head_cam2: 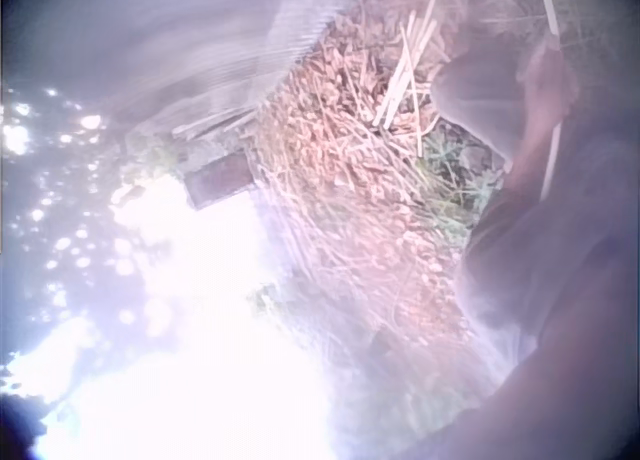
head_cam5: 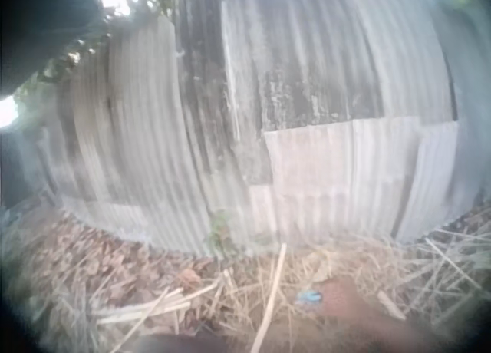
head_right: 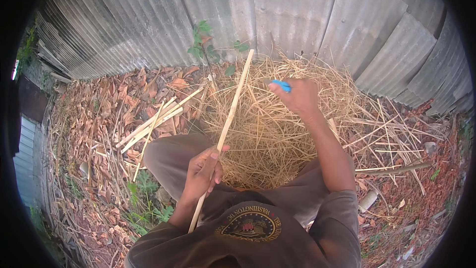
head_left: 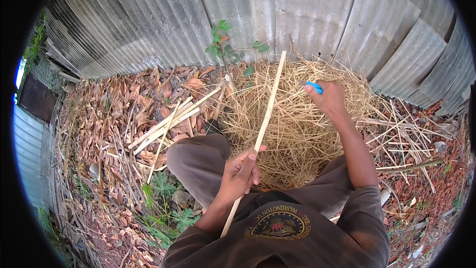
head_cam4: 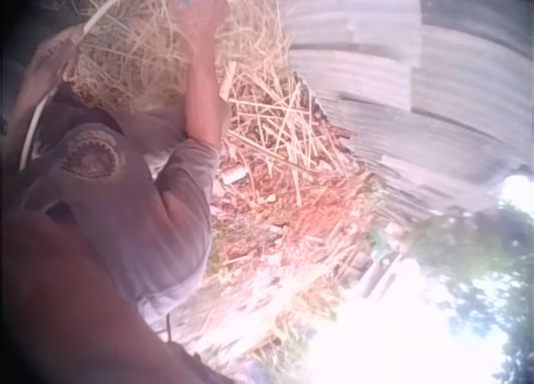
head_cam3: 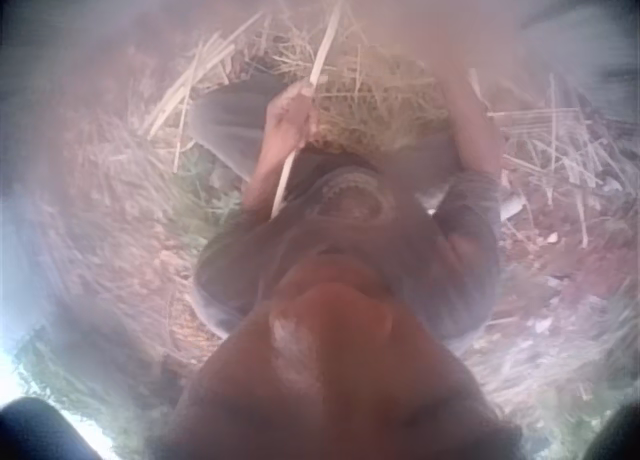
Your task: The person sits on the ground and uses a blue utility knife to shave thin strips from a long wooden stick. They hold the stick with their left hand and carefully scrape along its length with the knife in their right hand, creating a pile of wood shavings.
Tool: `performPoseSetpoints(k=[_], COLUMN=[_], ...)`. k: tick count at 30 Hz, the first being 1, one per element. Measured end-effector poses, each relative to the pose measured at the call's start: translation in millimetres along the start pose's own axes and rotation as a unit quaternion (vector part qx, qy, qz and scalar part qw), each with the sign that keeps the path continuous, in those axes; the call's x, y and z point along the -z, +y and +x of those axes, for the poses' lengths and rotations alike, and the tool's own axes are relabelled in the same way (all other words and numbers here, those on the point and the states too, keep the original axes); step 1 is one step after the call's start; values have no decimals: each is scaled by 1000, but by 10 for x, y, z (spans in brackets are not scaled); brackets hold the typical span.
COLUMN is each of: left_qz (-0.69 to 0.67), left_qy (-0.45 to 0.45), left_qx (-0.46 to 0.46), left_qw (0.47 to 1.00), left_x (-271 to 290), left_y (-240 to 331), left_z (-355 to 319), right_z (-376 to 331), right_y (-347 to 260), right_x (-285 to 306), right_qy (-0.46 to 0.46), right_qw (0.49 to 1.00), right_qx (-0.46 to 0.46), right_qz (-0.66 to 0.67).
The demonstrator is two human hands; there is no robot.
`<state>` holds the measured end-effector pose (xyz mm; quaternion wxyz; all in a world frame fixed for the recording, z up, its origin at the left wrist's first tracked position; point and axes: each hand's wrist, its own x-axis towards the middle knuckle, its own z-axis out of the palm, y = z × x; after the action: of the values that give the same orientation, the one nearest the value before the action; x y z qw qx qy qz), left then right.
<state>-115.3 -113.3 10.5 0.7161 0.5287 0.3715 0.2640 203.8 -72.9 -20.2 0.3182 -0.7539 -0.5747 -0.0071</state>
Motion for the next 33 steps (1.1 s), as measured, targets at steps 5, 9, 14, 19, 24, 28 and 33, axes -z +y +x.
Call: performPoseSetpoints(k=[5, 9, 14, 19, 24, 28, 33], left_qz=[49, 81, 131, 158, 107, 47, 46], left_qy=[-13, -13, 8, -29, 2, 24, -3], left_qx=[-6, 4, -87, -27, 10, -4, -28], left_qw=[999, 997, 988, 987, 994, 999, 999], left_x=[-66, -137, -196, -148, 149, 64, -40], left_y=[22, 99, -1, 37, 95, 49, 137], left_z=[48, 19, 25, -34, -294, -44, 52], right_z=[-384, -340, -257, 93, 274, -137, -468], right_y=[-614, -566, -499, 16, 808, -169, -702], right_x=[-80, -103, -135, -132, 525, 34, -89], right_qy=[-14, 9, 49, 27, 197, -15, -57], right_qw=[973, 975, 968, 991, 969, 999, 967], right_qx=[230, 222, 242, 61, -134, 22, 242], right_qz=[5, -23, -51, -119, 62, 23, 62])
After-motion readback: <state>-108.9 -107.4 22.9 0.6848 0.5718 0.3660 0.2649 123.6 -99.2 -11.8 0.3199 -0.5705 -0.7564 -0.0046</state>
